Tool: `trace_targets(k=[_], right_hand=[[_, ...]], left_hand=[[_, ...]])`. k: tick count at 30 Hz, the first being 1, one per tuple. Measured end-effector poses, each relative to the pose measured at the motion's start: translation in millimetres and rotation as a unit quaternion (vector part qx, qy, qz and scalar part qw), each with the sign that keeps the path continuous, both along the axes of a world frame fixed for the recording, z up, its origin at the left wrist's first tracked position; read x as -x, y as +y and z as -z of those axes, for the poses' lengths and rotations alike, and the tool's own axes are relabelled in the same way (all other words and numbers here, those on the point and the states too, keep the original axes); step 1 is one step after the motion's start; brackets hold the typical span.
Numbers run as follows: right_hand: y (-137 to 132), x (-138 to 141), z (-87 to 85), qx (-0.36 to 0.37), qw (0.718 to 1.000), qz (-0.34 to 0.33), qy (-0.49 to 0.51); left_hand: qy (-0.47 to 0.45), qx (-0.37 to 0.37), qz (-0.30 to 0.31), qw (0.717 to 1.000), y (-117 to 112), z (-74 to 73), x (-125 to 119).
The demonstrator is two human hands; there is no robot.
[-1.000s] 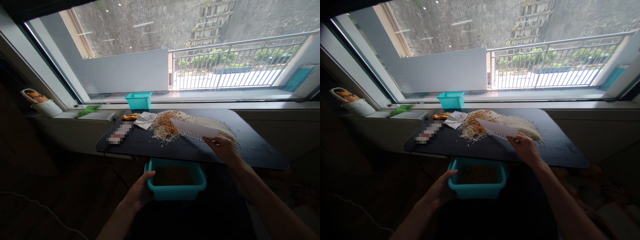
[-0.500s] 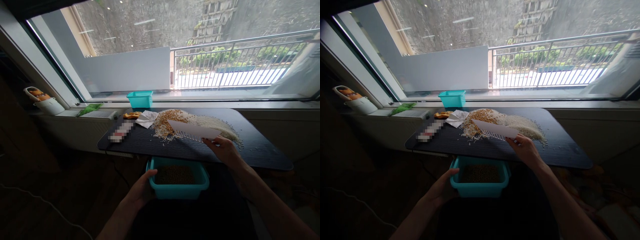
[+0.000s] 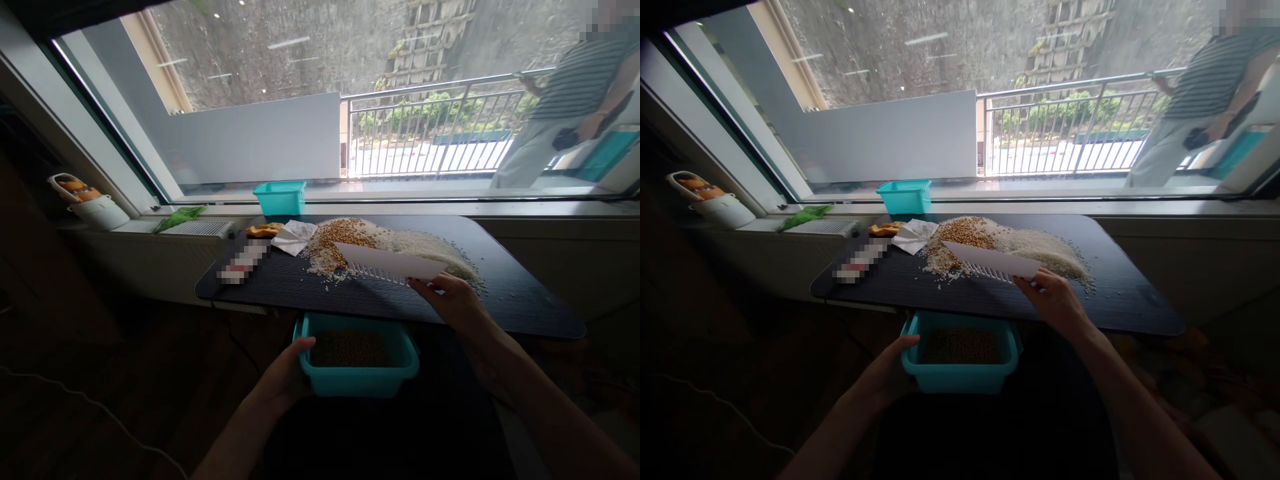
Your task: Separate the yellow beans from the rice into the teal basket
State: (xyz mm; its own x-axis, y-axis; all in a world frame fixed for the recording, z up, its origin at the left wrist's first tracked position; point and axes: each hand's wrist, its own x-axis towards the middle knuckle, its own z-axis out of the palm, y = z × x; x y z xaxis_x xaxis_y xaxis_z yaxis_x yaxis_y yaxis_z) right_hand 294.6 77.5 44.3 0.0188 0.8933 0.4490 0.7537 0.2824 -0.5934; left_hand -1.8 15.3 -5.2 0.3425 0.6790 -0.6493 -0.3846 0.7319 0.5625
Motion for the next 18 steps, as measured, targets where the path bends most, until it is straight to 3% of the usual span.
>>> trace_targets(k=[11, 18], right_hand=[[-6, -2, -4.0, 0.017, 1.0, -0.02, 0.014], [-8, 11, -1.8, 0.032, 0.998, -0.052, 0.022]], left_hand=[[-0.007, -0.011, -0.007, 1.0, -1, 0.1, 0], [0.005, -0.002, -0.015, 1.0, 0, -0.9, 0]])
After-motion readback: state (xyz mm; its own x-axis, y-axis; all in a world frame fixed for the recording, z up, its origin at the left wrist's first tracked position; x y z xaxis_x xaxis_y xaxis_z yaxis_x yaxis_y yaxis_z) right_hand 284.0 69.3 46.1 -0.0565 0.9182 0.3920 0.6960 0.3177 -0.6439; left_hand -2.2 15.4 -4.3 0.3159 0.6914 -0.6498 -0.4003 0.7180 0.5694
